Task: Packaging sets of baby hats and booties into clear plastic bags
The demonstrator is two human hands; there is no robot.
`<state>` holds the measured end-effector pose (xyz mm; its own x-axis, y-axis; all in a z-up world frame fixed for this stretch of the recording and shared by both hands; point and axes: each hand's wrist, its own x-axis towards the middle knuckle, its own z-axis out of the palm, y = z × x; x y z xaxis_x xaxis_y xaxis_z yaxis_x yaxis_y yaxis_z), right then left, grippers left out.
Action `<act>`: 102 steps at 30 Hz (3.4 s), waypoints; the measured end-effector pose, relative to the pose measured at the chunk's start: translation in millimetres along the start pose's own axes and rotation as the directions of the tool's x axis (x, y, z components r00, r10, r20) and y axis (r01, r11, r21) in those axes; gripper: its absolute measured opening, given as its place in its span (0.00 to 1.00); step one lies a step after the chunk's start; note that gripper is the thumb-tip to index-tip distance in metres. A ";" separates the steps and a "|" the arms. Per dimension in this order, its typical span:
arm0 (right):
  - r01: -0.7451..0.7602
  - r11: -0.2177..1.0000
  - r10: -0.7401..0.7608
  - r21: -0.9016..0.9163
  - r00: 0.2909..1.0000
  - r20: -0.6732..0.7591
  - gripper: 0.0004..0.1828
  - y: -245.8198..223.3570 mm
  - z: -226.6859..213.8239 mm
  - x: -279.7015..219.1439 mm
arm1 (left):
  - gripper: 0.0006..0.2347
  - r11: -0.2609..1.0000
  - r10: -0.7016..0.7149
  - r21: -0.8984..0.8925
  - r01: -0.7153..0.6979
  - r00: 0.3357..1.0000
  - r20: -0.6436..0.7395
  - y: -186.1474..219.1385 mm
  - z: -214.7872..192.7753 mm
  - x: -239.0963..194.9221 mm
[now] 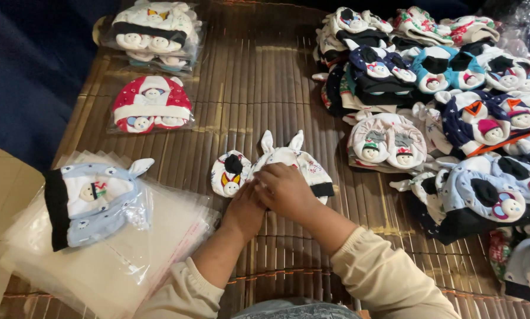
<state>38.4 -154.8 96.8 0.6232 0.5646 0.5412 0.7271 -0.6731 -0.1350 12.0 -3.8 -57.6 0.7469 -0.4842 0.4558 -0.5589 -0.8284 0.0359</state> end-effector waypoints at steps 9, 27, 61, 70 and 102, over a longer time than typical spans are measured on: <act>-0.095 0.987 0.157 -0.132 0.774 0.614 0.51 -34.8 67.7 51.0 | 0.18 0.996 -0.081 -0.023 0.086 0.983 0.162 -16.9 -31.4 4.3; -0.837 0.393 0.740 0.382 0.534 0.408 0.22 15.7 90.1 31.1 | 0.22 0.965 -0.097 -0.158 0.209 0.845 0.525 9.6 -91.7 33.7; 0.014 0.987 -0.034 -0.159 0.992 -0.122 0.25 -14.8 27.1 -87.9 | 0.05 0.942 -0.285 -0.288 0.170 0.860 -0.423 8.1 -110.0 58.7; -0.224 0.974 0.224 -0.042 0.975 0.004 0.16 -11.0 42.7 -89.4 | 0.07 0.999 -0.029 0.032 0.043 0.930 -0.367 -8.8 -95.0 29.3; -0.080 0.988 0.084 -0.130 0.996 0.024 0.08 79.4 -38.2 -112.8 | 0.06 0.993 -0.064 0.098 0.071 0.995 -0.070 5.3 -109.0 21.4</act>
<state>14.8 -290.2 56.7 0.6888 0.5177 0.5075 0.6313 -0.7724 -0.0689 -14.2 12.1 49.2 0.7541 -0.4089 0.5140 -0.4665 -0.8843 -0.0191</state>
